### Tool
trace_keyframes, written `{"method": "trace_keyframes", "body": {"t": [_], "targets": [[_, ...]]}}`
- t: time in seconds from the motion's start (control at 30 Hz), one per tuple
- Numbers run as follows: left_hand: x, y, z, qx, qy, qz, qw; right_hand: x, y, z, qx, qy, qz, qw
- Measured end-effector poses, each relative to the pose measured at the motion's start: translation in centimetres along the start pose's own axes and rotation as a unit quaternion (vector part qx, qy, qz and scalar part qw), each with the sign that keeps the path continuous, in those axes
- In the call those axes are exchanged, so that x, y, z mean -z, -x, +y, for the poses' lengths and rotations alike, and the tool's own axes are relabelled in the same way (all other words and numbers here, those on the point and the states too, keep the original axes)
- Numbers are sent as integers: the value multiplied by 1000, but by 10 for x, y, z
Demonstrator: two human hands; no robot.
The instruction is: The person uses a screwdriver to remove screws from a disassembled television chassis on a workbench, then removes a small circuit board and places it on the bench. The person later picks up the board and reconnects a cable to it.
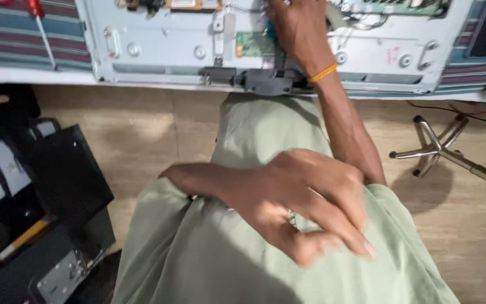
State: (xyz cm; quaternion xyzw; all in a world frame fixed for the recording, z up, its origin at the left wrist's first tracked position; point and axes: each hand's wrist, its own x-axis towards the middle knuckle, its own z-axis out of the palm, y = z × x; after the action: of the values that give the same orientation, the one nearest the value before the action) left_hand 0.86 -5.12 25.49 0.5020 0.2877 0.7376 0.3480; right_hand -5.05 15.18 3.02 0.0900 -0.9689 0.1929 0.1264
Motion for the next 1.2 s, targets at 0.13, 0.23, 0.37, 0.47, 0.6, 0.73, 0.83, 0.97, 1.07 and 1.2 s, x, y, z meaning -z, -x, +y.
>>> {"method": "trace_keyframes", "body": {"t": [0.13, 0.23, 0.37, 0.47, 0.6, 0.73, 0.83, 0.97, 1.07, 1.2], "targets": [[18, 30, 1, 76, -54, 141, 986, 14, 2, 7, 23, -12, 41, 999], [25, 44, -2, 129, -114, 314, 934, 26, -5, 9, 24, 2, 43, 999], [37, 61, -7, 104, -138, 461, 870, 39, -12, 11, 33, -10, 49, 998], [51, 72, -8, 78, -121, 502, 853, 50, -5, 16, -20, -104, 64, 992], [69, 76, -12, 72, -114, 528, 839, 55, 5, 27, -134, -309, 191, 922], [76, 70, -21, 83, -94, 538, 834, 50, 2, 43, -244, -343, 260, 869], [81, 61, -33, 86, -71, 518, 848, 52, 0, 57, -209, -261, 276, 901], [83, 49, -48, 98, -61, 481, 869, 68, 4, 71, -204, -233, 278, 909], [81, 41, -59, 109, -57, 475, 872, 86, 11, 93, -221, -213, 242, 920], [80, 35, -76, 109, -68, 495, 859, 110, 21, 143, -188, -182, 218, 940]]}}
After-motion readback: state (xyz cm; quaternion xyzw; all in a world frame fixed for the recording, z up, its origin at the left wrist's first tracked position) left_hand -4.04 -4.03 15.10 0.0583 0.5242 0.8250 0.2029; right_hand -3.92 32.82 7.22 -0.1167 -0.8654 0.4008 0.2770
